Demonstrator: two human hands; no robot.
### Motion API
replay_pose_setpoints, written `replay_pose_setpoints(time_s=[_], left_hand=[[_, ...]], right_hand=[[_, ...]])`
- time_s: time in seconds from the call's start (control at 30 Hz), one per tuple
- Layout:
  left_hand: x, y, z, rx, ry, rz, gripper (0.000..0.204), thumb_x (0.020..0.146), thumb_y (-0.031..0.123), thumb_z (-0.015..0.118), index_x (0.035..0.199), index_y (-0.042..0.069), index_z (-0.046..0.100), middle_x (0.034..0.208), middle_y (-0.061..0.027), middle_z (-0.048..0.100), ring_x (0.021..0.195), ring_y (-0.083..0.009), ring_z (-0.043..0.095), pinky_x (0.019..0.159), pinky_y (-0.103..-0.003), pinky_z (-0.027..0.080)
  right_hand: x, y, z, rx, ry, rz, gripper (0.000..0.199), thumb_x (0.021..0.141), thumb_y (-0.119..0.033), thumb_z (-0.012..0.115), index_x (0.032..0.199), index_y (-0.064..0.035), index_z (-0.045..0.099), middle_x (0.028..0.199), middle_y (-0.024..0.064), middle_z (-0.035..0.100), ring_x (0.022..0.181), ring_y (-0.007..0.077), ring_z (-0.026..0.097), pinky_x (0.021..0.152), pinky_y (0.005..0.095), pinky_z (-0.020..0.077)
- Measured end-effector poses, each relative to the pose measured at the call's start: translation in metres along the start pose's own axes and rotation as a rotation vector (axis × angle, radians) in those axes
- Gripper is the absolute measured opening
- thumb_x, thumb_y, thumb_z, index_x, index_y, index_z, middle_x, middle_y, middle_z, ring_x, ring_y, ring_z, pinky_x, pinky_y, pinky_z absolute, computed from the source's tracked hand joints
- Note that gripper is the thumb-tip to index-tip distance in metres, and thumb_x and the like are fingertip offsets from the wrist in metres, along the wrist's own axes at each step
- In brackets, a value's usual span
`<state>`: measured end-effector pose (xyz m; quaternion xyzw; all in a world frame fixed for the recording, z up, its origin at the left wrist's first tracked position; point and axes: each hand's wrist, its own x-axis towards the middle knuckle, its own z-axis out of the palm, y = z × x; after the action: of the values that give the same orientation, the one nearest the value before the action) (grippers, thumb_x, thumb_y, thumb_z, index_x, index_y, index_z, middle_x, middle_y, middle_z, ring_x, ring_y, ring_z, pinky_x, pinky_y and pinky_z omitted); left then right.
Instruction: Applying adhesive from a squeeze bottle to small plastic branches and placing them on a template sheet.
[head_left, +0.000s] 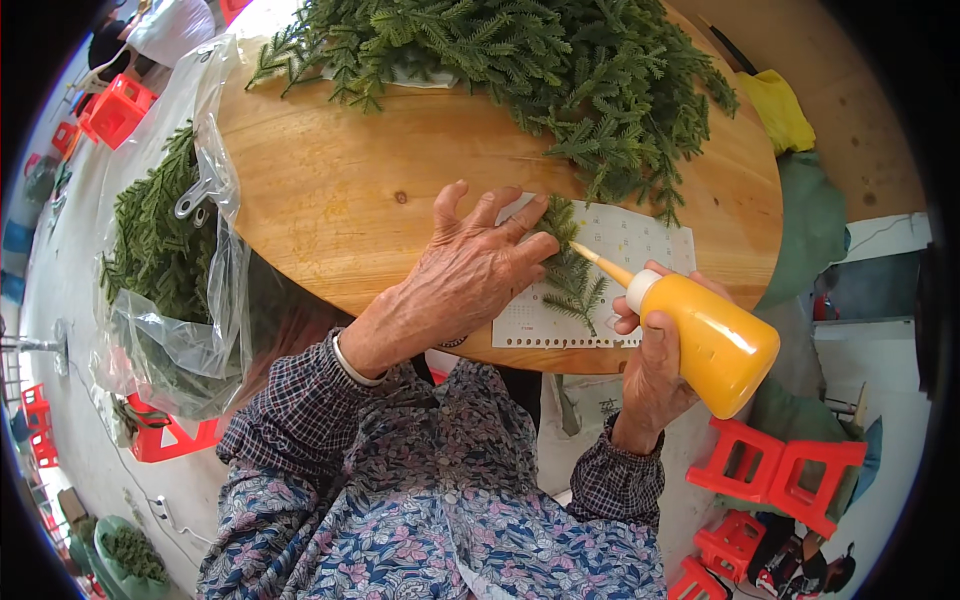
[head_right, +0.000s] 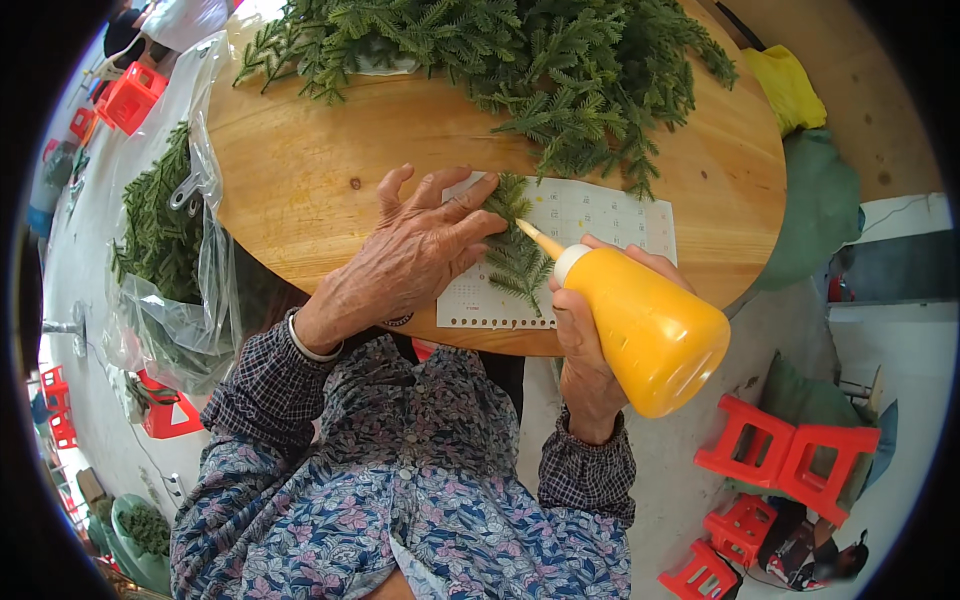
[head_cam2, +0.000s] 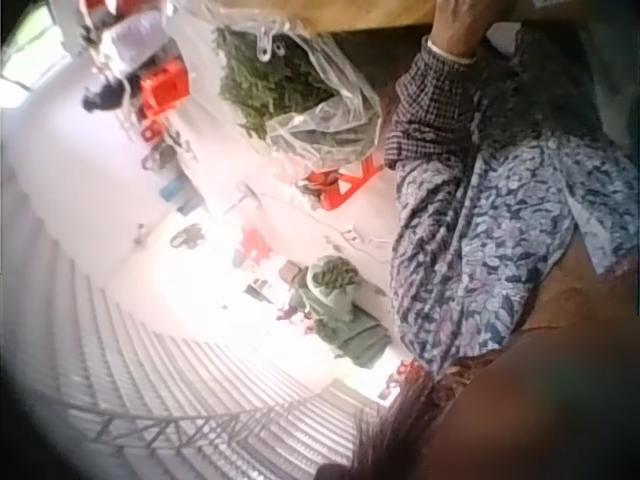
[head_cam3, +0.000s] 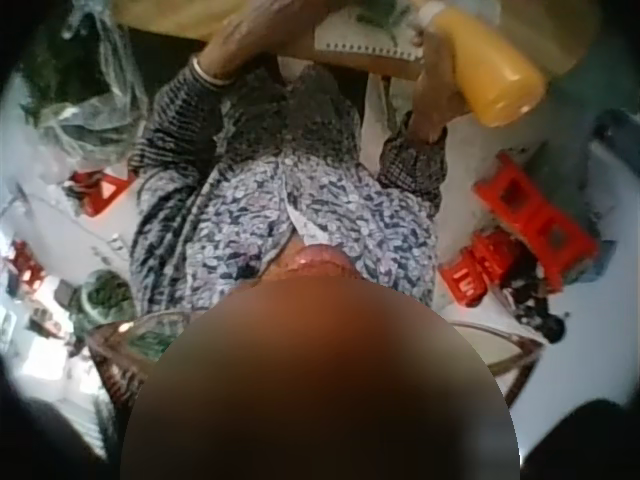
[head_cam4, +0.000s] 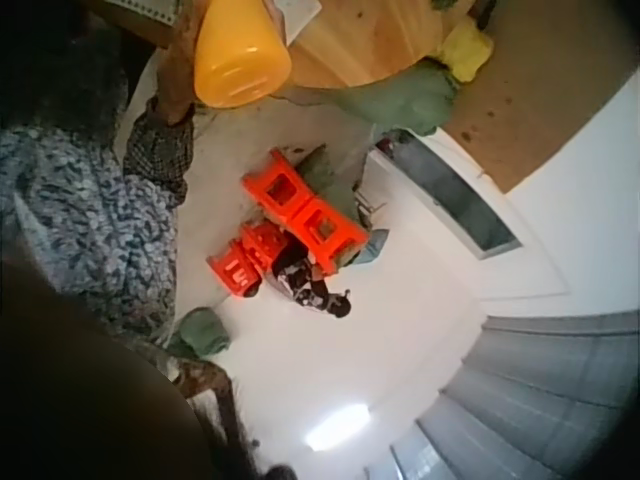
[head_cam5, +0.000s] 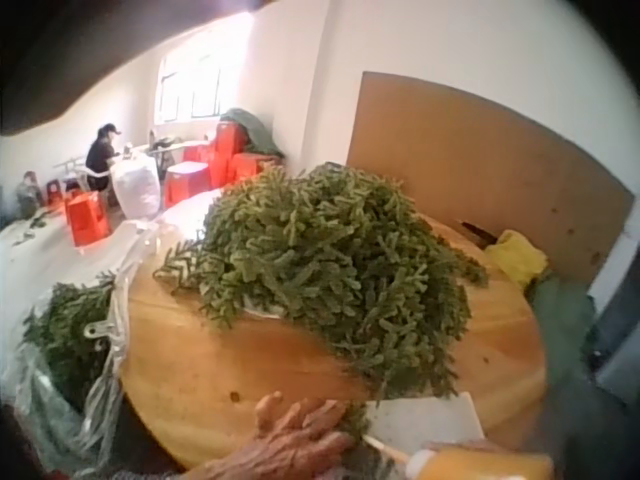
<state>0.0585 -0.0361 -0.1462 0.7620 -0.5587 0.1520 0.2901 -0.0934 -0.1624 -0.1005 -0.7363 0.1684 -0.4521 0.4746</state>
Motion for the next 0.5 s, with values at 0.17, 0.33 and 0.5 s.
replay_pose_setpoints(time_s=[0.17, 0.33, 0.5], left_hand=[[0.001, 0.0, 0.0005, 0.01, 0.006, 0.006, 0.015, 0.083, 0.024, 0.062, 0.095, 0.018, 0.055, 0.124, -0.003, 0.054, 0.123, -0.0228, 0.042, 0.1, -0.053, 0.013], [0.0002, -0.0009, 0.0029, 0.0, 0.013, 0.004, 0.014, 0.083, 0.024, 0.062, 0.095, 0.018, 0.056, 0.124, -0.0029, 0.055, 0.122, -0.0226, 0.042, 0.1, -0.053, 0.013], [0.0008, -0.0005, 0.0013, -0.004, -0.015, -0.008, 0.014, 0.083, 0.024, 0.062, 0.094, 0.018, 0.056, 0.124, -0.0029, 0.055, 0.123, -0.0228, 0.042, 0.1, -0.053, 0.014]], right_hand=[[-0.0029, -0.0008, -0.0016, 0.031, -0.008, 0.004, 0.053, 0.075, -0.011, 0.075, 0.118, 0.0028, 0.046, 0.106, 0.0153, 0.062, 0.093, 0.0254, 0.062, 0.086, 0.0349, 0.0479], [-0.0048, -0.0047, -0.0038, -0.016, -0.035, 0.014, 0.054, 0.074, -0.013, 0.075, 0.118, 0.0032, 0.046, 0.111, 0.0163, 0.061, 0.092, 0.0259, 0.063, 0.085, 0.0344, 0.0483], [-0.0053, -0.0064, -0.0102, -0.049, -0.056, 0.033, 0.054, 0.074, -0.017, 0.077, 0.116, 0.003, 0.048, 0.114, 0.0178, 0.06, 0.09, 0.025, 0.063, 0.084, 0.033, 0.0484]])
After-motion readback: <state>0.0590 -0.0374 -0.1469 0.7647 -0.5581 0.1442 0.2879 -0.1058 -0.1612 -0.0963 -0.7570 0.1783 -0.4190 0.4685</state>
